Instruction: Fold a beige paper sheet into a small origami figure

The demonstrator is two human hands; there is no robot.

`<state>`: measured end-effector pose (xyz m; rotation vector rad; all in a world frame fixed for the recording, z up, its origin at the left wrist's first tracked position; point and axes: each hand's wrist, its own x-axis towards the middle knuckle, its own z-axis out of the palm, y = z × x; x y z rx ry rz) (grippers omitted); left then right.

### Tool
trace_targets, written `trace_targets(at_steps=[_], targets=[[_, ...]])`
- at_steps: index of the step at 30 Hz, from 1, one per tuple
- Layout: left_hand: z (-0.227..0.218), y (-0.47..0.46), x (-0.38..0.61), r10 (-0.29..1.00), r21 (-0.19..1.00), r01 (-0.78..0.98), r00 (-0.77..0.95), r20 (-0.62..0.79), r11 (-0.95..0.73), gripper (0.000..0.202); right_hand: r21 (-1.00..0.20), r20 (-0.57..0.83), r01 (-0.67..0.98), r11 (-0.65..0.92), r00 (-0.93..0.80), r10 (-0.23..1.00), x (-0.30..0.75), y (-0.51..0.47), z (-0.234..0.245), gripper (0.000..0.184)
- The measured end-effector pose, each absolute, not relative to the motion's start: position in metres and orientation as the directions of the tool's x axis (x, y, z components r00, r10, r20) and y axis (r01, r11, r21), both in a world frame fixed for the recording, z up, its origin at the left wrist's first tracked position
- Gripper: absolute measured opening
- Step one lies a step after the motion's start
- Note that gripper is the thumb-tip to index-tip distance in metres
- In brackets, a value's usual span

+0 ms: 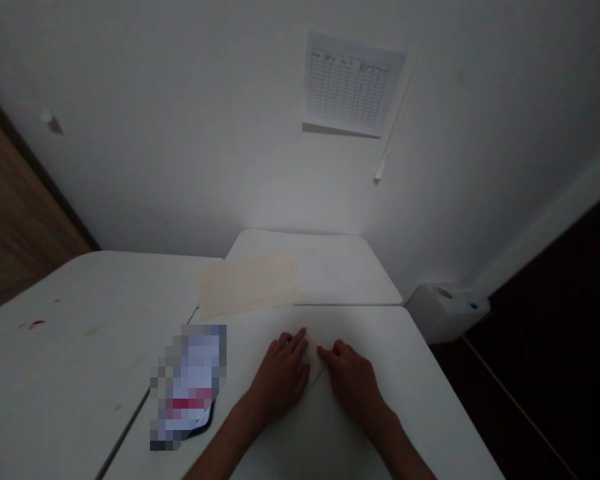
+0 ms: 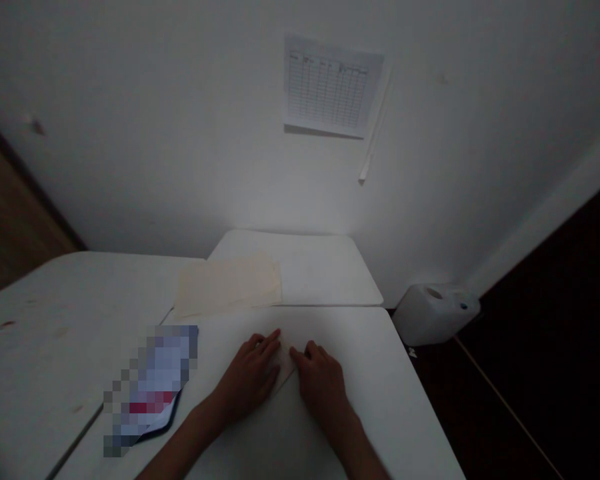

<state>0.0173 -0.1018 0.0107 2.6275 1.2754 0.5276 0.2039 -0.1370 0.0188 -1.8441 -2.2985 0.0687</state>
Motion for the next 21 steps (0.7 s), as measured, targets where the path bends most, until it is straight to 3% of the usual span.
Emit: trace_targets(at_steps=[8,15,21], targets=[[0.008,-0.099,0.013,0.773,0.381,0.674,0.58,0.257,-0.632,0.043,-0.141,0.185,0.959,0.247,-0.22,0.958,0.212,-0.155,0.013,0.043],[0.001,-0.093,0.005,0.738,0.434,0.604,0.611,0.286,-0.668,0.062,-0.181,0.191,0.882,0.436,-0.403,0.895,0.212,-0.162,0.013,0.041],[-0.003,-0.091,0.003,0.753,0.461,0.61,0.611,0.243,-0.644,0.072,-0.252,0.189,0.91,0.329,-0.287,0.939,0.212,-0.164,0.011,0.045]])
